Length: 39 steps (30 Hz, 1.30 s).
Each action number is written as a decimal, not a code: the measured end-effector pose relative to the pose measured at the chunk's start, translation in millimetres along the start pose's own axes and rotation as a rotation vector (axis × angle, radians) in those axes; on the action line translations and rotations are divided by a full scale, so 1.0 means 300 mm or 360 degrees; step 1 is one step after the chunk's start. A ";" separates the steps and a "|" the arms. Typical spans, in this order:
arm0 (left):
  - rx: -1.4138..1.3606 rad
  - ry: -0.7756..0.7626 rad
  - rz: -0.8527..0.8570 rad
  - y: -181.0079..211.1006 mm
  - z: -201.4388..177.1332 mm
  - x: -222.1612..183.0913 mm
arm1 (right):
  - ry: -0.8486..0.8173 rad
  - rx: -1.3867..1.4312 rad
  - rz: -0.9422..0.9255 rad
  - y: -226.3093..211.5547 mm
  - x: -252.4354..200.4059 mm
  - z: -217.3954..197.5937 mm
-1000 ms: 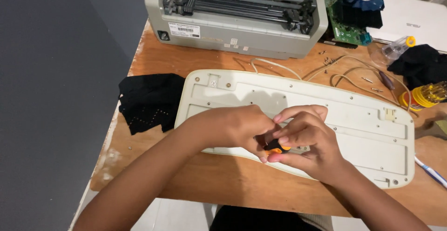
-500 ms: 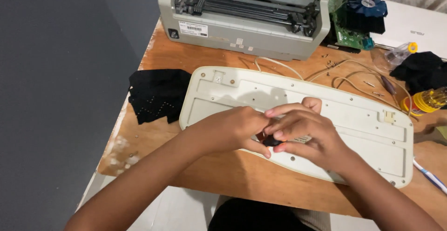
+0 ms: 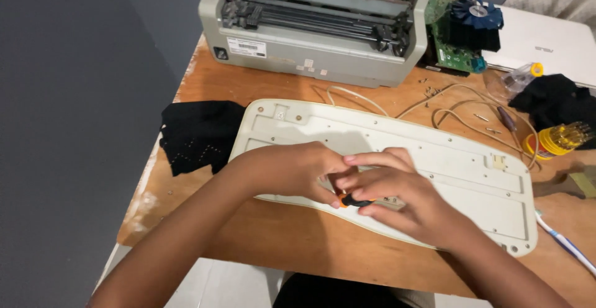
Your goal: Unscrewing the back panel of a computer keyboard using a manual screwdriver on a workbench.
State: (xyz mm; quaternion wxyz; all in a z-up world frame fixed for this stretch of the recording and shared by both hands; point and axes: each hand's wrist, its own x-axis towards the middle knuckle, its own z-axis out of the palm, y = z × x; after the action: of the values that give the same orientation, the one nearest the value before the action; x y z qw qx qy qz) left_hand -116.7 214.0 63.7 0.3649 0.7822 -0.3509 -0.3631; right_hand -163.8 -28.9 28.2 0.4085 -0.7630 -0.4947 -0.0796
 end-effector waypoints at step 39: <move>0.1352 0.0996 0.0841 -0.407 -0.011 0.111 | 0.0721 0.0079 0.1500 -0.029 -0.154 -0.204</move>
State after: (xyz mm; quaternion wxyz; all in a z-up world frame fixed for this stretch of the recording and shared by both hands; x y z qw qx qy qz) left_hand -62.9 247.5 -46.0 0.1839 0.8158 -0.5242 0.1608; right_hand -176.7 -102.1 48.7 0.5147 -0.8565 0.0015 -0.0386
